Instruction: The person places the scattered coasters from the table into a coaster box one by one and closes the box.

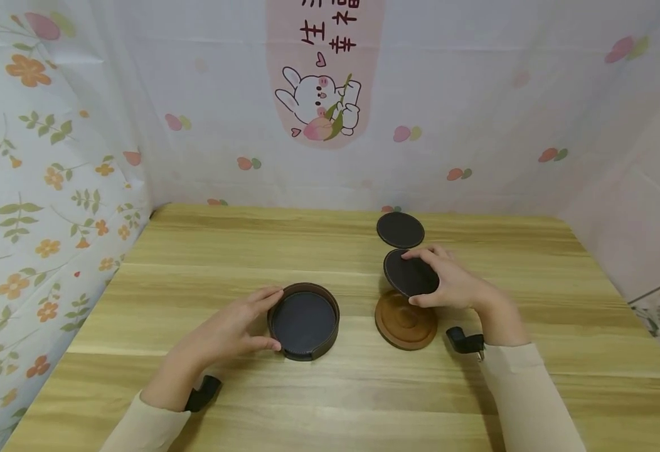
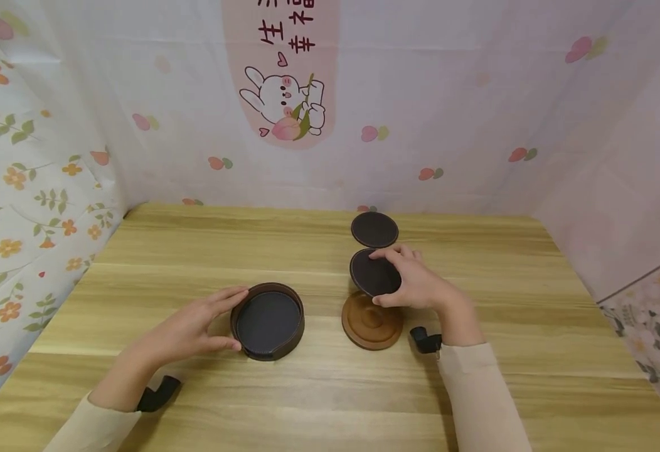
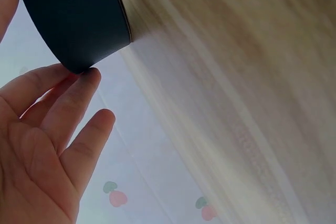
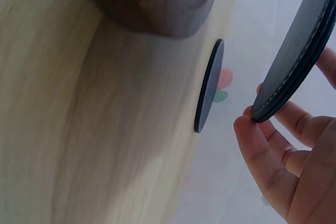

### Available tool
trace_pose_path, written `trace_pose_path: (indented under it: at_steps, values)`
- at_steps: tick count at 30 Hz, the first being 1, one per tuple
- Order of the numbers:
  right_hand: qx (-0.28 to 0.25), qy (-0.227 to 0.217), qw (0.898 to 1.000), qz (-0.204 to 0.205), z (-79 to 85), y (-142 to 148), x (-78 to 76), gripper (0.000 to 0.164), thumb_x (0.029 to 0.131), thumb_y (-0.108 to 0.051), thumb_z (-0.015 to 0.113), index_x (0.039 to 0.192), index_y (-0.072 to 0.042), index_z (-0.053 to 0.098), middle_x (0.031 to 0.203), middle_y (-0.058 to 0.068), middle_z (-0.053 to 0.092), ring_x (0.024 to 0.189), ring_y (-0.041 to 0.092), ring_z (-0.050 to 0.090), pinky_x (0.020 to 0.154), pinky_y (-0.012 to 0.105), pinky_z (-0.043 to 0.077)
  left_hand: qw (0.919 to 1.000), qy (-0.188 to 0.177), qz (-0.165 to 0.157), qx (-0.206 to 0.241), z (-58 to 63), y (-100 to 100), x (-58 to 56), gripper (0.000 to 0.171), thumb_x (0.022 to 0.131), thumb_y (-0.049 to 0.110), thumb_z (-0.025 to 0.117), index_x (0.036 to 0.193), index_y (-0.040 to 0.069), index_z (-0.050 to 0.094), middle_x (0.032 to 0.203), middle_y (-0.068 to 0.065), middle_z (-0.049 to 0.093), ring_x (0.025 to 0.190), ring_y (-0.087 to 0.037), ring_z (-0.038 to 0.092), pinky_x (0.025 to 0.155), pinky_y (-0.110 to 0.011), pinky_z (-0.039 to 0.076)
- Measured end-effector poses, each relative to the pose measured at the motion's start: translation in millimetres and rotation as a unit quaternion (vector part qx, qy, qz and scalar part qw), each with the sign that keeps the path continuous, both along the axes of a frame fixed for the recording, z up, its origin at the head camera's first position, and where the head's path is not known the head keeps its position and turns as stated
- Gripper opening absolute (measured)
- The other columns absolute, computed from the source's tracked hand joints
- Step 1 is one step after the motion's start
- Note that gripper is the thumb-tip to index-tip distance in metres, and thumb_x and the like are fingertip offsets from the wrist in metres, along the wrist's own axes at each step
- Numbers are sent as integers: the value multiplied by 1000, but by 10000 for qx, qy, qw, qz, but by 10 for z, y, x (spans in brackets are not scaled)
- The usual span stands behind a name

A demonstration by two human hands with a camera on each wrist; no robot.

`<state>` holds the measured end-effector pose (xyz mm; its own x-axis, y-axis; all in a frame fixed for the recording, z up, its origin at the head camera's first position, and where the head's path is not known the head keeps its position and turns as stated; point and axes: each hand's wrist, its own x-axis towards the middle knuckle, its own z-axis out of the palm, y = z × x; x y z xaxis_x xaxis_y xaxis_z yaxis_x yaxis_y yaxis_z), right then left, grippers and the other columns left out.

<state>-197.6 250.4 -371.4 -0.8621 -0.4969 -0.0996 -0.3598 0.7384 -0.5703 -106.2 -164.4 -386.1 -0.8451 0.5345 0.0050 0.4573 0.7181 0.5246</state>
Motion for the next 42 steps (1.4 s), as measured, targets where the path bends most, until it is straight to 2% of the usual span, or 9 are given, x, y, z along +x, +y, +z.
trace_pose_path:
  at_steps: [7, 17, 26, 42]
  values:
    - [8, -21, 10000, 29, -4, -93, 27, 76, 78, -34, 82, 144, -22, 45, 147, 22, 32, 127, 41, 29, 94, 63, 41, 9999, 104, -51, 24, -29, -6, 12, 90, 80, 40, 80, 150, 0, 41, 153, -17, 44, 136, -38, 49, 107, -53, 47]
    - [-90, 13, 9998, 165, -19, -211, 64, 76, 75, -34, 84, 141, -26, 48, 141, 16, 37, 126, 37, 30, 93, 57, 43, 10000, -62, -4, -17, -31, -11, 2, 92, 79, 38, 82, 152, 1, 39, 156, -16, 41, 138, -38, 47, 108, -52, 46]
    - [-178, -171, 9994, 258, -9, -364, 79, 75, 76, -34, 83, 142, -28, 47, 146, 13, 34, 133, 38, 26, 100, 62, 40, 9999, -106, -12, -17, -24, -15, -11, 92, 79, 39, 81, 152, 1, 38, 157, -16, 39, 139, -38, 46, 108, -53, 45]
    - [-248, -134, 9978, 602, 42, -667, 114, 75, 73, -31, 83, 140, -27, 49, 143, 6, 36, 132, 31, 28, 102, 53, 41, 10000, -73, 24, -27, -16, -9, -12, 91, 80, 37, 82, 151, 1, 39, 156, -15, 40, 139, -37, 46, 109, -54, 45]
